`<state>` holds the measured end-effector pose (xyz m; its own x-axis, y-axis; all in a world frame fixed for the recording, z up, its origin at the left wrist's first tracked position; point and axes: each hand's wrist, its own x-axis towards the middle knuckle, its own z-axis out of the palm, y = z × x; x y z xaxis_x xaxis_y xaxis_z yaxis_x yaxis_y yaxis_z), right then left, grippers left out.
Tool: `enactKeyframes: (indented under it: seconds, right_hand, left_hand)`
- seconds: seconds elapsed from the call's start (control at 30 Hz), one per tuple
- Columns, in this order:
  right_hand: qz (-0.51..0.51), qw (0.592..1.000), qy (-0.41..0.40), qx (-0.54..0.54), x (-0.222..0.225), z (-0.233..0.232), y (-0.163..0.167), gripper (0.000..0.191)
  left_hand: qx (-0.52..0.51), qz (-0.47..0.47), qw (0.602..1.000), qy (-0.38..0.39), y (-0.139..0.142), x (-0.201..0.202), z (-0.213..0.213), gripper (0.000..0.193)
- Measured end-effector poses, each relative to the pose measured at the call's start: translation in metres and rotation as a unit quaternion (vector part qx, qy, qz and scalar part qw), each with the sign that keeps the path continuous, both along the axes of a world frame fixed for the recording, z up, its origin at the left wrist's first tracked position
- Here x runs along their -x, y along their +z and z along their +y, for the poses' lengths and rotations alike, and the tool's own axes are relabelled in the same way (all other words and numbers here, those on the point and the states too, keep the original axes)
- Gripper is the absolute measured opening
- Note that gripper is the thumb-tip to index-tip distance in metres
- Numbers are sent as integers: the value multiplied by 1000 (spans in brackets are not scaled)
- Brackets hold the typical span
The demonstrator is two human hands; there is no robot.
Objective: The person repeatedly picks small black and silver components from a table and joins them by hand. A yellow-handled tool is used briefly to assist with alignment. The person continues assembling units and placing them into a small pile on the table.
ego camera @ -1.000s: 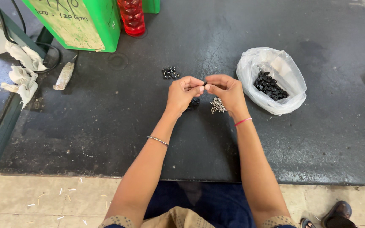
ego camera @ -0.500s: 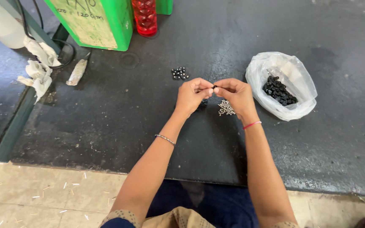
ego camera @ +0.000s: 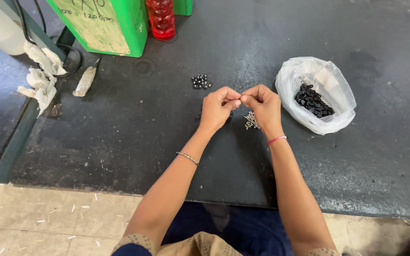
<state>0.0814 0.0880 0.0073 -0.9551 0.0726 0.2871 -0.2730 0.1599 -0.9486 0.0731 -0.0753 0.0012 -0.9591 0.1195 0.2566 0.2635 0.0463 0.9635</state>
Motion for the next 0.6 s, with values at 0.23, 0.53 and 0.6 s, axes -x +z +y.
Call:
enactKeyframes:
  seconds: [0.23, 0.53, 0.6]
  right_hand:
    - [16, 1000, -17, 15, 3, 0, -1, 7]
    - [-7, 1000, 8, 18, -10, 14, 26, 36]
    - [-23, 999, -39, 25, -10, 21, 29, 31]
  left_hand:
    - [-35, 0, 999, -4, -3, 4, 10, 10]
    - [107, 147, 960, 215, 9, 18, -31, 15]
    - [120, 126, 948, 267, 10, 25, -44, 14]
